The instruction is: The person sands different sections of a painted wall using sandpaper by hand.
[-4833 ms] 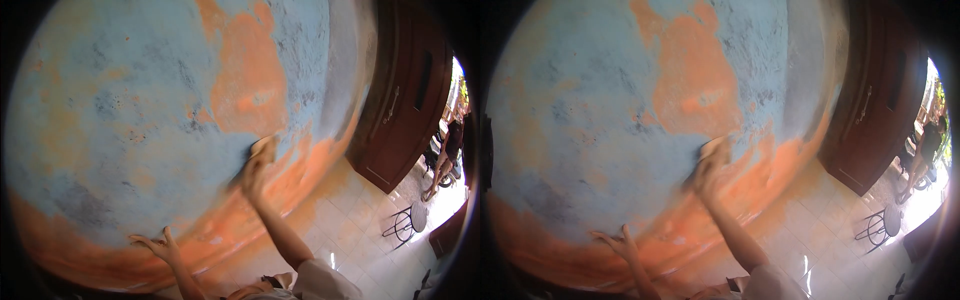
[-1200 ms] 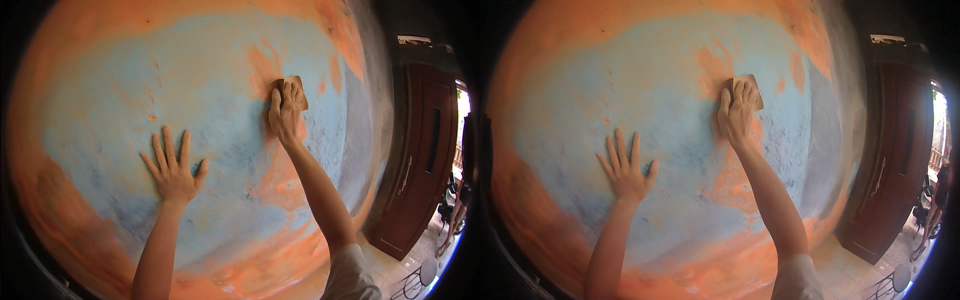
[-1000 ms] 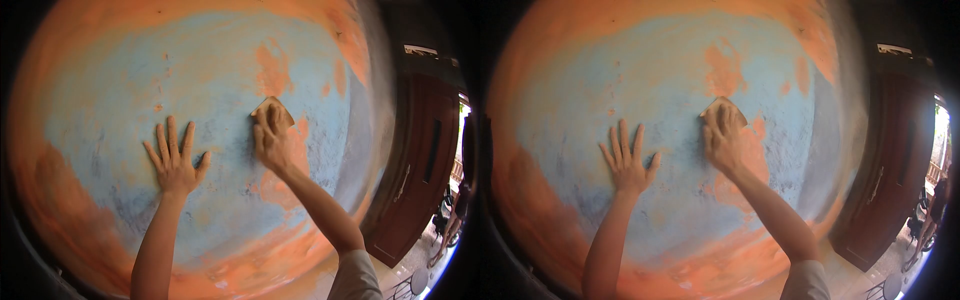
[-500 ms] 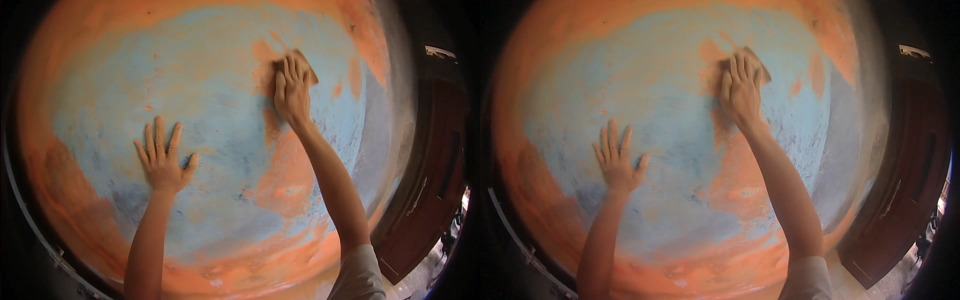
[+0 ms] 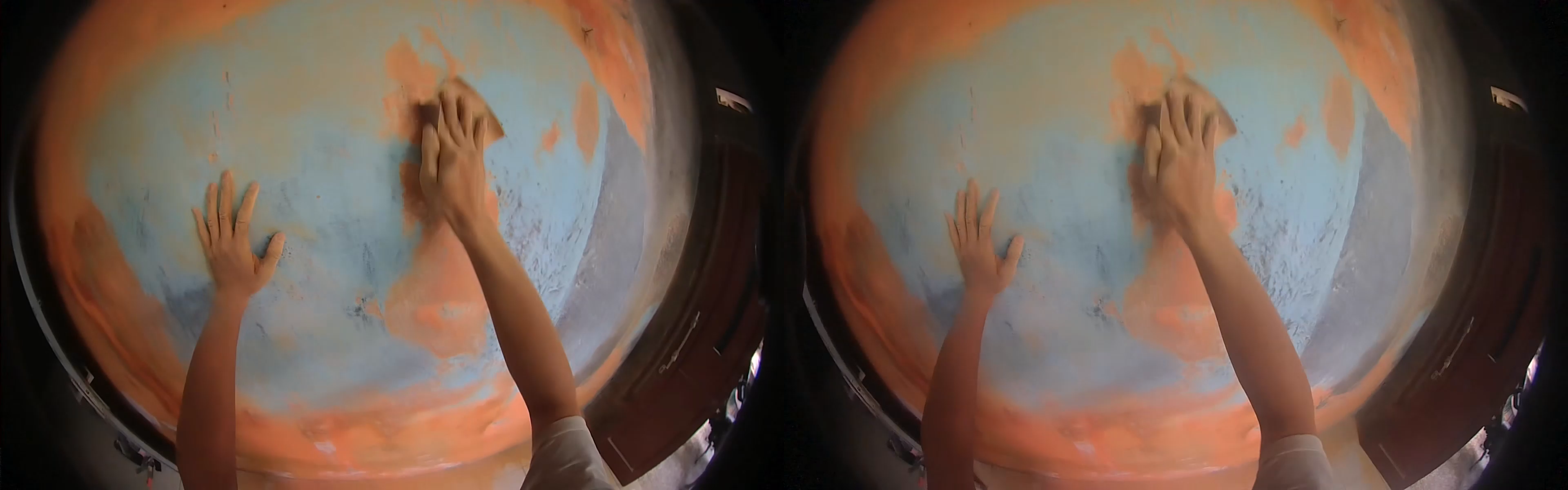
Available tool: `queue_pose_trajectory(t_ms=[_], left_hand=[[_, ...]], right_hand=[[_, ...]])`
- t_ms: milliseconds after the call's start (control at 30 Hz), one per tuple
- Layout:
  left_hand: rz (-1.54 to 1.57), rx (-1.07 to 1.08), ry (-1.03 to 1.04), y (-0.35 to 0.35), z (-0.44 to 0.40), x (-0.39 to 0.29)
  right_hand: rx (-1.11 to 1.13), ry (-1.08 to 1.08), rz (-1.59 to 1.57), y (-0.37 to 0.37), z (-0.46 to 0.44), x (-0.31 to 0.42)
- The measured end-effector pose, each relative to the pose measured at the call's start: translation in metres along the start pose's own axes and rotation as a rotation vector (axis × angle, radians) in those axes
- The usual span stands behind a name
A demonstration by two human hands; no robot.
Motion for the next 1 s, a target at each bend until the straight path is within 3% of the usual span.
queue_pose_trajectory(t_ms=[100,167,300,467,633,700,867,1000], left_hand=[[-0.010,0.044,0.010,-0.001,-0.001,-0.003],[-0.023,0.050,0.012,-0.001,-0.003,0.000],[-0.006,0.035,-0.020,0.003,0.002,0.002],[0.012,0.014,-0.001,0.005,0.003,0.002],[0.013,0.065,-0.010,0.005,0.005,-0.002],[-0.015,0.061,-0.044,0.005,0.007,0.001],[-0.013,0.028,-0.037,0.001,0.010,-0.002],[-0.045,0.062,-0.034,0.000,0.007,-0.002]], right_hand=[[0.027,-0.024,0.031,-0.004,0.046,-0.013],[0.034,-0.110,0.061,-0.003,0.029,-0.014],[-0.064,0.022,0.101,-0.001,-0.031,-0.005],[-0.006,-0.010,0.116,0.007,0.045,-0.010],[-0.030,-0.010,0.134,0.006,-0.022,-0.005],[-0.134,0.028,0.162,0.007,-0.036,-0.004],[0.007,-0.009,0.140,0.002,0.037,-0.015],[0.087,-0.072,0.225,-0.003,-0.012,-0.021]])
Point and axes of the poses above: each hand's wrist, its own z-axis away from the middle knuckle, its own y-axis out of the palm, x = y × z, the point moved 8 cm from there along -z, towards the middle knuckle, and after that the axes turned 15 degrees about y, right-handed, at the moved point
